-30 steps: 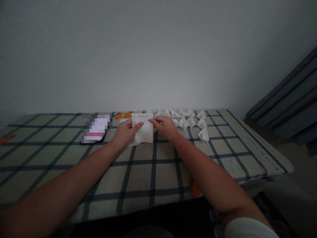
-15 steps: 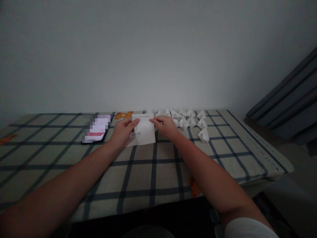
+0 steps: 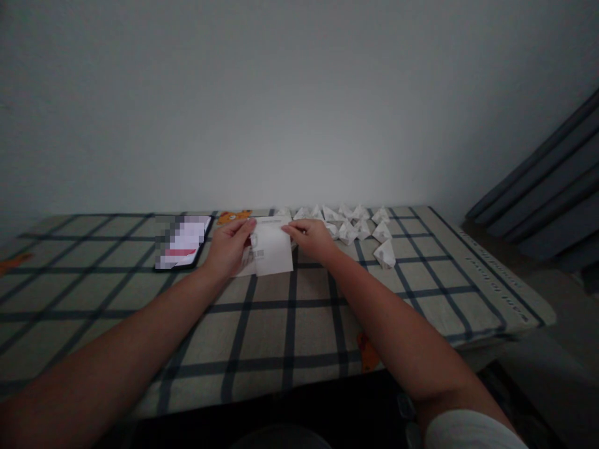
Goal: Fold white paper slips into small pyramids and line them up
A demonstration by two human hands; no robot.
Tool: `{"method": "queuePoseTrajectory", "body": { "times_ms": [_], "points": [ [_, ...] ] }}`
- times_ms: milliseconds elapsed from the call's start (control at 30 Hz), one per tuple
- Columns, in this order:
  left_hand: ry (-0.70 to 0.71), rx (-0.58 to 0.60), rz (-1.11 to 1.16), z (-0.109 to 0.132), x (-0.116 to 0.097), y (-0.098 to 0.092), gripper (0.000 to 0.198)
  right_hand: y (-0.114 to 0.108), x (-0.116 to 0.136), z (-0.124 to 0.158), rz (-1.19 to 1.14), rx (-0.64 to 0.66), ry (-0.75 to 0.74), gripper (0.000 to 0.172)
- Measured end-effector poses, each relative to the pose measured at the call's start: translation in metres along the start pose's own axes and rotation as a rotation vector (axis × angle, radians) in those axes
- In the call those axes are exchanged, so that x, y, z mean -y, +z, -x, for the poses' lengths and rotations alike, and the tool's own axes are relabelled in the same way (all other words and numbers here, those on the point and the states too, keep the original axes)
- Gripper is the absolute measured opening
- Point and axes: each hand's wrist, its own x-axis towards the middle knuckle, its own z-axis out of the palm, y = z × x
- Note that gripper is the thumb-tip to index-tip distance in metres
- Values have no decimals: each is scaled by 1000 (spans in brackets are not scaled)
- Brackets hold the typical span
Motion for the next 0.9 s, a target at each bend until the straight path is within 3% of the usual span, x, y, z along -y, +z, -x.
{"method": "queuePoseTrajectory", "body": {
  "times_ms": [167, 367, 500, 633, 900],
  "points": [
    [22, -44, -35, -1, 0, -1, 33, 0, 3, 1, -8, -13, -11, 30],
    [-28, 1, 99, -1, 2, -1, 32, 0, 2, 0, -22, -42, 2, 28],
    [-78, 84, -11, -1, 3, -2, 34, 0, -2, -2, -25, -108, 50, 30],
    [-28, 123, -186, 0, 2, -3, 36, 1, -4, -3, -68, -142, 79, 32],
    [108, 49, -344, 1, -1, -5, 34, -6, 4, -2, -200, 2, 66, 35]
  ]
}}
